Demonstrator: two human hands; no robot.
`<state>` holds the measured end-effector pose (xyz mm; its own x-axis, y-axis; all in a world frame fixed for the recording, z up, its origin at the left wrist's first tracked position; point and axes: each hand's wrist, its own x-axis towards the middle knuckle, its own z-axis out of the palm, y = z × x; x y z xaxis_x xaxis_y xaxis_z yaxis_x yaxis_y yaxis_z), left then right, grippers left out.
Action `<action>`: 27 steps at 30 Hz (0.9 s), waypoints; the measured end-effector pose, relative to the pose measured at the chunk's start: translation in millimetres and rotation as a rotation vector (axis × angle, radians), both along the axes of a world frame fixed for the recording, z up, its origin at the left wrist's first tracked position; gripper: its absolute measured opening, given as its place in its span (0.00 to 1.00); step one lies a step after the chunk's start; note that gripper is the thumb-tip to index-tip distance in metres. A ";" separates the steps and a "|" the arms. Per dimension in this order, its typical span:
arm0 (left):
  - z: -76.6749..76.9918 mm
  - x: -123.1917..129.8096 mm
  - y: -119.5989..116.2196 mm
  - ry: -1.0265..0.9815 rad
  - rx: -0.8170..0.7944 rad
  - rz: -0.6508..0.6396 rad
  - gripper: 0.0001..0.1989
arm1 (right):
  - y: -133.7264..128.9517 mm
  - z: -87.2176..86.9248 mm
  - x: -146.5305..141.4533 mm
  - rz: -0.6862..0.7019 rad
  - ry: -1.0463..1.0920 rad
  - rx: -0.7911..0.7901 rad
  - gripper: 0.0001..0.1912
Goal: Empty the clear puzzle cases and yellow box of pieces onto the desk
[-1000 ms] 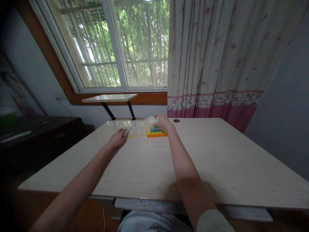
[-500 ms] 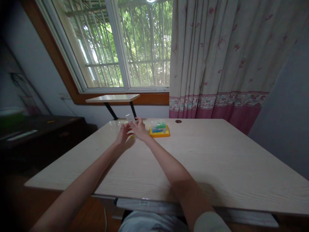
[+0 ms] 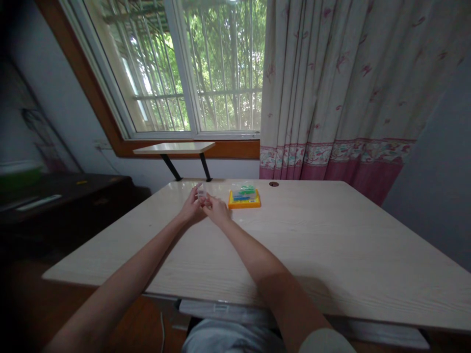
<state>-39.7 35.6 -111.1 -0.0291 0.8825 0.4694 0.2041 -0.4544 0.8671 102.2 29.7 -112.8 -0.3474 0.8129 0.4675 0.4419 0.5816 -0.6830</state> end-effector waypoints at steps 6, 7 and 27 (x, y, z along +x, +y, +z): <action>-3.3 -2.1 4.4 0.233 0.116 0.033 0.33 | 5.3 -6.4 2.0 -0.011 0.004 0.016 0.19; -4.0 -2.4 5.0 0.258 0.115 0.034 0.34 | 6.2 -7.3 2.0 -0.008 0.010 0.003 0.18; -8.4 -0.4 14.2 0.293 0.084 0.049 0.31 | 33.8 -27.0 -6.1 0.180 0.316 -0.216 0.12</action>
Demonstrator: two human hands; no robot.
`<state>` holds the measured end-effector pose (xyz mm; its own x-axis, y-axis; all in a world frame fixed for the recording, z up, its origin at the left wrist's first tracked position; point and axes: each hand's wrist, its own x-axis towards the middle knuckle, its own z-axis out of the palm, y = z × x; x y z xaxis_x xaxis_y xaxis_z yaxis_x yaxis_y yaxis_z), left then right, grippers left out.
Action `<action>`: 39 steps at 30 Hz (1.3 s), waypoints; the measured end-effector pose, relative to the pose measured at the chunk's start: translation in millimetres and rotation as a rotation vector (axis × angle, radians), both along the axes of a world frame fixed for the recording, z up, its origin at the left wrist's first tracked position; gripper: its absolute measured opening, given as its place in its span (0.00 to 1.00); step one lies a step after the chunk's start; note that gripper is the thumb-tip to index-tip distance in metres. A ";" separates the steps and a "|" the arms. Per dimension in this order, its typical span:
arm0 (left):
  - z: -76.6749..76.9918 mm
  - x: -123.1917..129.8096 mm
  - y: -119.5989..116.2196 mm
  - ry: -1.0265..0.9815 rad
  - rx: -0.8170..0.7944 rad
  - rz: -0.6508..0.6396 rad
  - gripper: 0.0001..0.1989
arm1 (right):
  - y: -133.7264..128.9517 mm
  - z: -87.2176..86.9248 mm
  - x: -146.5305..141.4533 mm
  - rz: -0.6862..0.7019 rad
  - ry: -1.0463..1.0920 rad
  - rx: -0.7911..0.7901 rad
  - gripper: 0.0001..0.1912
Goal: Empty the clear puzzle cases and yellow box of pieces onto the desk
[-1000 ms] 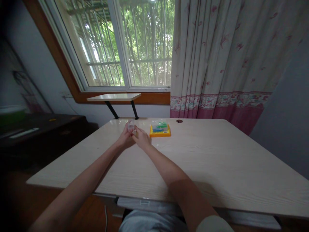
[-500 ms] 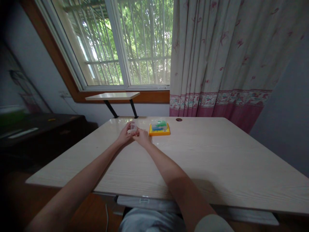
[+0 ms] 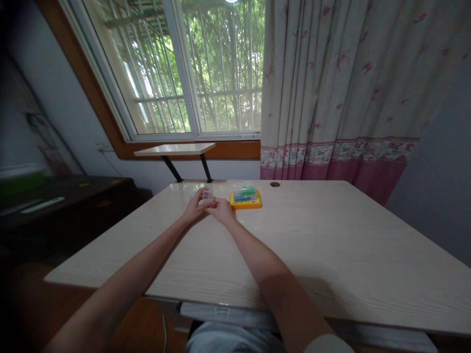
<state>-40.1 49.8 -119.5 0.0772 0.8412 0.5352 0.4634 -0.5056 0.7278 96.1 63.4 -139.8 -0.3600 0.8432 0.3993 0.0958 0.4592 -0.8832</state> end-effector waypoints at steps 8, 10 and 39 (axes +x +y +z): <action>-3.5 -5.4 2.4 0.013 0.012 -0.017 0.35 | 1.4 0.3 -0.2 0.004 -0.007 -0.021 0.14; -5.0 -8.5 5.1 0.023 0.062 -0.016 0.35 | -0.1 2.4 -0.1 -0.030 -0.028 -0.019 0.16; 0.0 -26.9 -5.2 -0.219 -0.007 0.171 0.30 | -20.8 15.9 14.1 -0.308 -0.574 0.261 0.22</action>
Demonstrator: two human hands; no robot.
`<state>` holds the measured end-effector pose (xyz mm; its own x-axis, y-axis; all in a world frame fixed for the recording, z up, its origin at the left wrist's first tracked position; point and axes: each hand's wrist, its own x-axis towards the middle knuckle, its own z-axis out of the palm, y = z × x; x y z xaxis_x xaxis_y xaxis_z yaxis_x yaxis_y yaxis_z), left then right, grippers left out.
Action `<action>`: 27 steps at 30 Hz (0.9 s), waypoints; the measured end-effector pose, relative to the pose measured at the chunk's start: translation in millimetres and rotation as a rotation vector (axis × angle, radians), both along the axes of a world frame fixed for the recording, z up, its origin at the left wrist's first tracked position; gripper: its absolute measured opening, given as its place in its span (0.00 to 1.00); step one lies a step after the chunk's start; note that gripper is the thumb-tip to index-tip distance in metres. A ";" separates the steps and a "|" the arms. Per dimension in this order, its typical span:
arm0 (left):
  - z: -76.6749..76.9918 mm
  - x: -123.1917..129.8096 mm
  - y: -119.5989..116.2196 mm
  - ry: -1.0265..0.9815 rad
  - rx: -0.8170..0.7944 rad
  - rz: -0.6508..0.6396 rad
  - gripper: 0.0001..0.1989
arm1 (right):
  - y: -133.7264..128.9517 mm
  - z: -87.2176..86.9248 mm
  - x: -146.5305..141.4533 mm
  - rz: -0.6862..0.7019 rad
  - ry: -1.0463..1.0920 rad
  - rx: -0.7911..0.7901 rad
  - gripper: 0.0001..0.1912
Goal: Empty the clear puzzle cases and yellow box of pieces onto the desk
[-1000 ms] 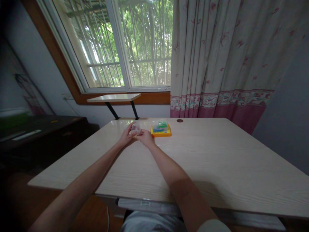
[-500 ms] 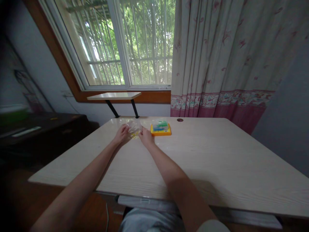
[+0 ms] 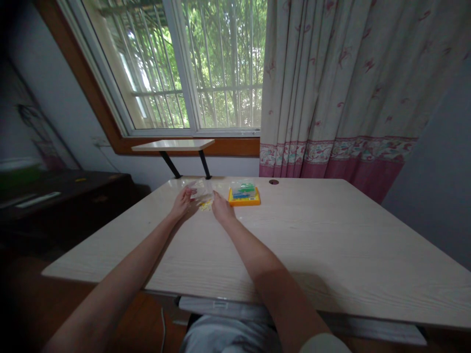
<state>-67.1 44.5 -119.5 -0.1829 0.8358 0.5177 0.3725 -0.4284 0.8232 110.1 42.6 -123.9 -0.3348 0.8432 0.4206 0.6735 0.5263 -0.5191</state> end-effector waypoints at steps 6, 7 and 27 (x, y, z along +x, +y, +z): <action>7.5 11.2 -5.3 0.108 0.085 -0.048 0.25 | -0.9 3.8 3.3 -0.022 0.176 0.013 0.20; 9.7 14.3 -6.7 0.134 0.112 -0.058 0.24 | -0.6 4.2 3.1 -0.009 0.217 0.015 0.20; 33.4 -2.0 -9.7 -0.100 -0.101 0.192 0.22 | 8.6 44.5 17.2 0.274 0.218 0.277 0.17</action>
